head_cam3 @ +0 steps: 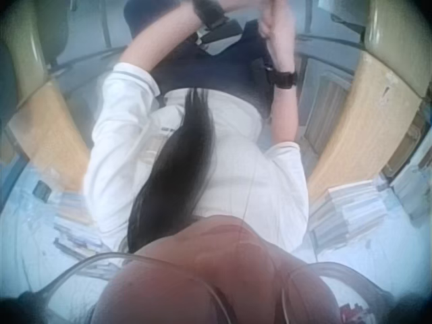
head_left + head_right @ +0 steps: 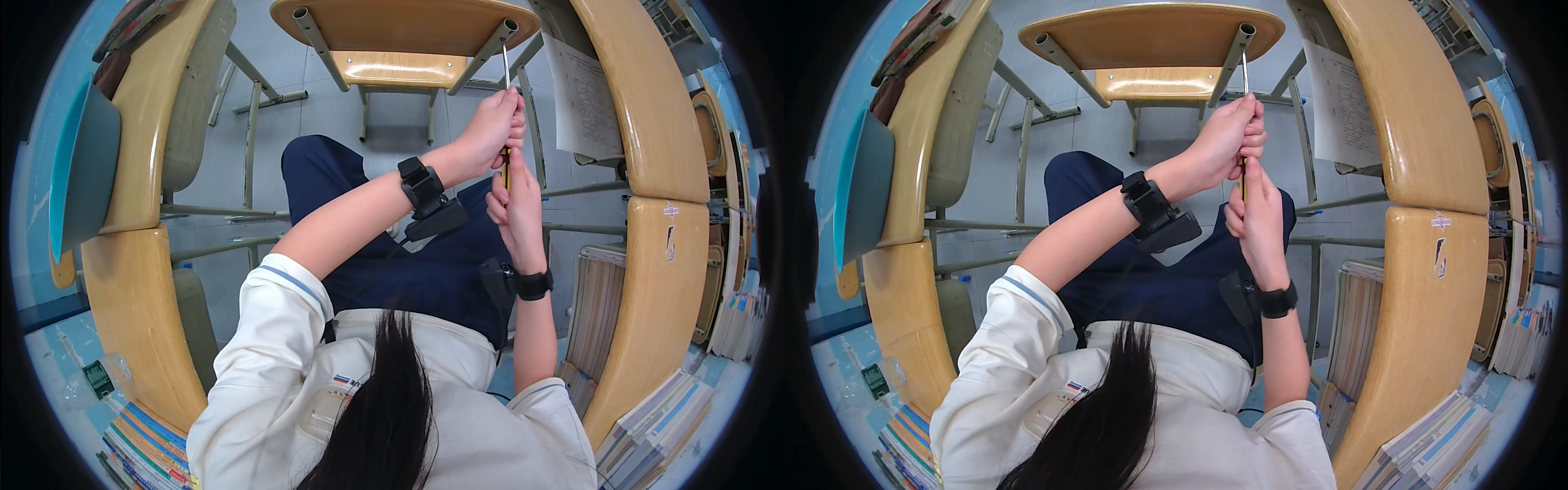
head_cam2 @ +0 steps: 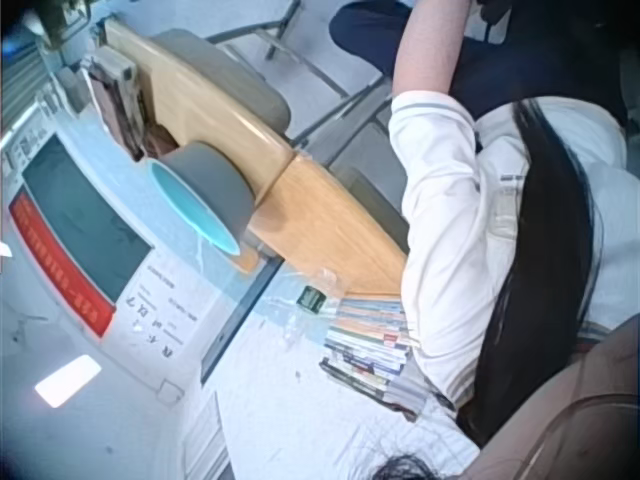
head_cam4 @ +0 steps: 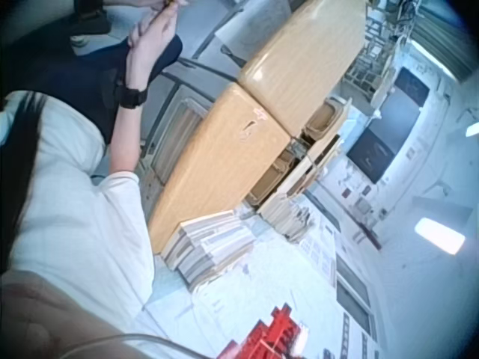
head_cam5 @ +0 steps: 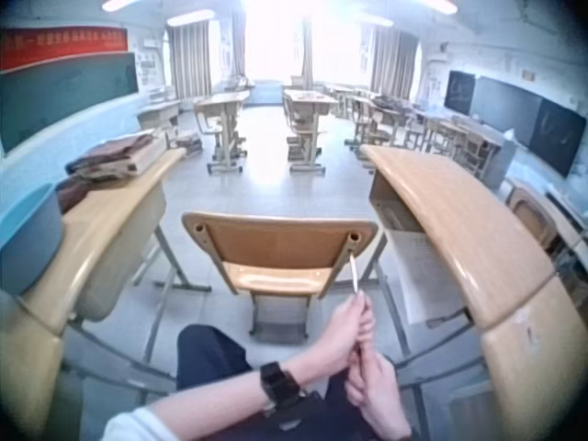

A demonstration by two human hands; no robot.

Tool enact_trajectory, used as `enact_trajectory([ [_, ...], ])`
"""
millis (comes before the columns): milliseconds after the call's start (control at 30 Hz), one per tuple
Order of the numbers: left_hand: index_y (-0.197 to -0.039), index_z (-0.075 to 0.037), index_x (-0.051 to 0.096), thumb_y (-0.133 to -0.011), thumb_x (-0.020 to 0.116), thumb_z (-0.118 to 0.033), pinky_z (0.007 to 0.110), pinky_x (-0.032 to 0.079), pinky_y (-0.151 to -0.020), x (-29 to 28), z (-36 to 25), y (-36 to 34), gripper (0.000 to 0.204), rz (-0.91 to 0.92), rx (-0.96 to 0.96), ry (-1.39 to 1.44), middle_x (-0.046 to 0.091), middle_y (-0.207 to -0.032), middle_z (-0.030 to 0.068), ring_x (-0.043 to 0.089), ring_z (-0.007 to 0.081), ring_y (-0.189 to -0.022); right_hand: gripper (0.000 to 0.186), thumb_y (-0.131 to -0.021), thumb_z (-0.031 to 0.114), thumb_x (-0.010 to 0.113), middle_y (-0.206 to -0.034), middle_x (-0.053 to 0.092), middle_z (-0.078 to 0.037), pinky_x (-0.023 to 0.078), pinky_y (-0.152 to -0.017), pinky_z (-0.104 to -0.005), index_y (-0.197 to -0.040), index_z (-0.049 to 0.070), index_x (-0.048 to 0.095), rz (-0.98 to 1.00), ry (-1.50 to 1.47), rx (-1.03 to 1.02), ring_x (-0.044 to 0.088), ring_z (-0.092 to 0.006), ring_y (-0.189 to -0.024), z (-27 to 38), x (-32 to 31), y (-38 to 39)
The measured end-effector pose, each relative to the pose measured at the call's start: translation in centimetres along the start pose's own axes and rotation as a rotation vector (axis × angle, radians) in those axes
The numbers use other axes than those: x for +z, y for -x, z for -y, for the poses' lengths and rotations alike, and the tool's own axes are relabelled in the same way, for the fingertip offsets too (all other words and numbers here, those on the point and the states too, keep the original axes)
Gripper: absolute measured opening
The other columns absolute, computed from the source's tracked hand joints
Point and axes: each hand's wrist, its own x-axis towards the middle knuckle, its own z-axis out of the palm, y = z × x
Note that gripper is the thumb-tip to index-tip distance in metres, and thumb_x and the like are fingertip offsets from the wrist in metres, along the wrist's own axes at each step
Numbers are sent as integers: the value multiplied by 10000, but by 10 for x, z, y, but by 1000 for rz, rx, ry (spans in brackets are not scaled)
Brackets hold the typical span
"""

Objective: Using a screwdriver to repair or tighten a metal part on a wooden classroom chair.

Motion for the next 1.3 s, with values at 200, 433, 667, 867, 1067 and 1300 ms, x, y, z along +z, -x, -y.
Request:
enact_trajectory([
  [200, -833, -94, 373, -970, 316, -322, 184, 223, -427, -1, 5, -5, 273, -18, 26, 41, 271, -589, -51, 218, 51, -485, 327, -954, 376, 355, -503, 282, 25, 198, -331, -180, -920, 61, 438, -107, 226, -120, 242, -58, -333, 0, -3, -3],
  [433, -849, -98, 369, -971, 314, -322, 184, 224, -428, 2, 5, -4, 261, 18, 14, 121, 269, -589, -53, 223, 45, -484, 344, -957, 388, 329, -522, 278, 25, 145, -302, -170, -935, 61, 436, 373, -968, 255, 223, -42, -313, -6, -21, -3],
  [667, -865, -99, 373, -971, 308, -332, 201, 278, -468, 13, 5, 1, 264, -83, -27, -35, 252, -601, -50, 238, 60, -508, 298, -952, 343, 382, -495, 330, 20, 185, -320, -195, -863, 71, 463, -296, 544, -332, 241, -52, -327, -3, -9, -3],
  [867, -852, -99, 383, -971, 318, -317, 201, 278, -481, 1, 7, 1, 257, -1, 44, 68, 259, -607, -49, 242, 61, -517, 319, -951, 350, 368, -500, 323, 1, 183, -301, -193, -844, 57, 433, -55, -55, -74, 252, -60, -310, 3, 2, 2],
  [1067, -853, -90, 381, -971, 319, -313, 189, 265, -480, 3, 5, 0, 259, 51, -1, 138, 252, -600, -50, 238, 63, -520, 317, -952, 376, 358, -497, 260, 18, 136, -284, -182, -889, 75, 437, 351, -779, 272, 213, -49, -306, 0, -29, -3],
  [1300, -853, -85, 378, -972, 316, -319, 198, 275, -484, 5, 4, 2, 269, 4, -18, 80, 249, -602, -45, 242, 67, -522, 291, -944, 336, 407, -492, 326, 10, 193, -306, -195, -869, 59, 453, -28, 200, -24, 254, -55, -317, 9, -3, 4],
])
